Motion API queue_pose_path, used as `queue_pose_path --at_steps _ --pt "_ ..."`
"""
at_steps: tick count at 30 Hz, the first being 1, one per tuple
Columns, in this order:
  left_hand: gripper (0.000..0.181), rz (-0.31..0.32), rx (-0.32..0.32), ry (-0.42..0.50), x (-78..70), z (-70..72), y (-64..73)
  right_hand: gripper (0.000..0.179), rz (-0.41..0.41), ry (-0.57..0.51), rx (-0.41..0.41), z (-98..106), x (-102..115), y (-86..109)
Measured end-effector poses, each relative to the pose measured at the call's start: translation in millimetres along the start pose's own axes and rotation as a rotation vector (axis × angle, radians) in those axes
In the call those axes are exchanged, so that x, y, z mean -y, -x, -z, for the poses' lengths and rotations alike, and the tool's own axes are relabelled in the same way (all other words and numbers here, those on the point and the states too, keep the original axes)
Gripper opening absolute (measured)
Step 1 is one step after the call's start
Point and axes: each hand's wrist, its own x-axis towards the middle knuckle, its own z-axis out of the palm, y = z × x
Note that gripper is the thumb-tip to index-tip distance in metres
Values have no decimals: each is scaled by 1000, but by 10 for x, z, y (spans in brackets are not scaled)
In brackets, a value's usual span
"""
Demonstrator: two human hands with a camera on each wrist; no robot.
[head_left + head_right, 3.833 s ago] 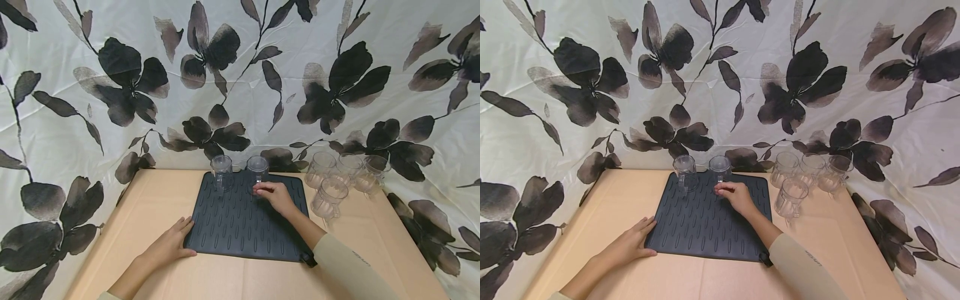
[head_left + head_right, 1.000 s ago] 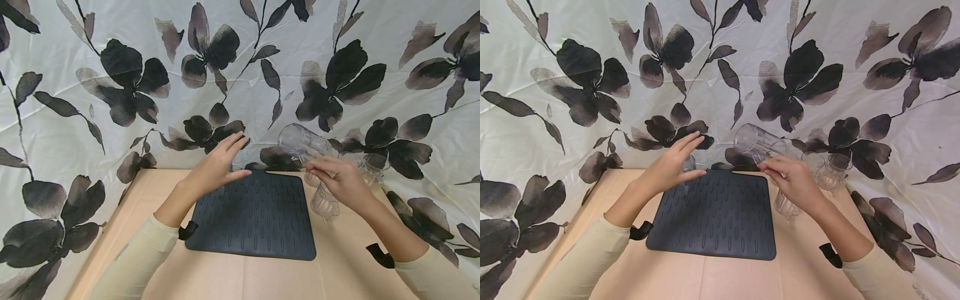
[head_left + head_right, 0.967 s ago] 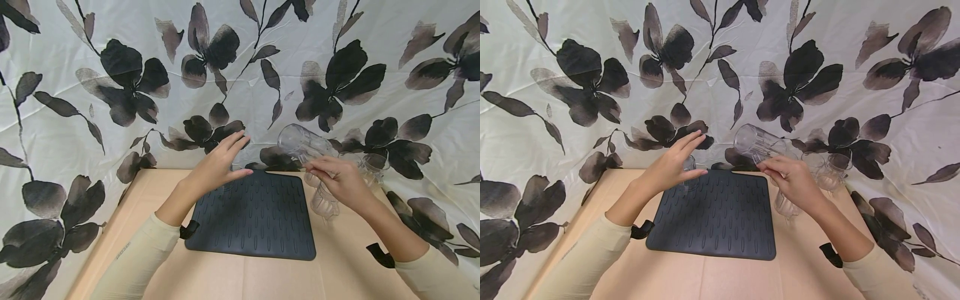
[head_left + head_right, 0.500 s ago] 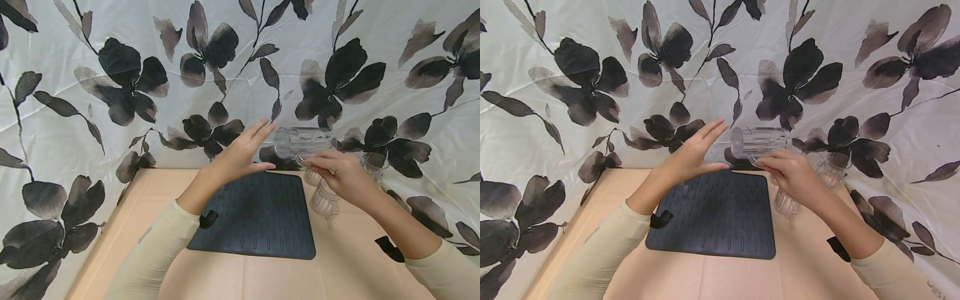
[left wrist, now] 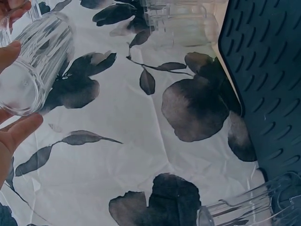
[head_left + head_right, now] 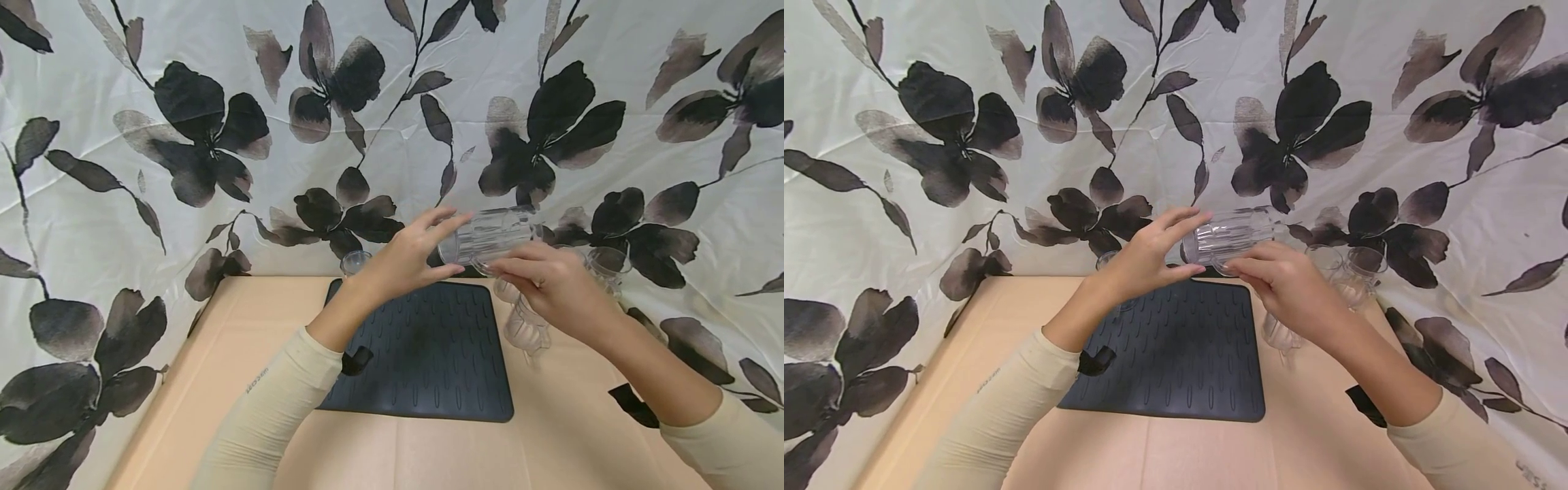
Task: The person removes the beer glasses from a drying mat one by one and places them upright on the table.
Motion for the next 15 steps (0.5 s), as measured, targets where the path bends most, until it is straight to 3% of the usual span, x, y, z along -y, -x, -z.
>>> queue_pose_path --at_steps 15 --pt "68 -51 -172 31 11 -51 86 48 -34 -30 -91 -37 18 -1"
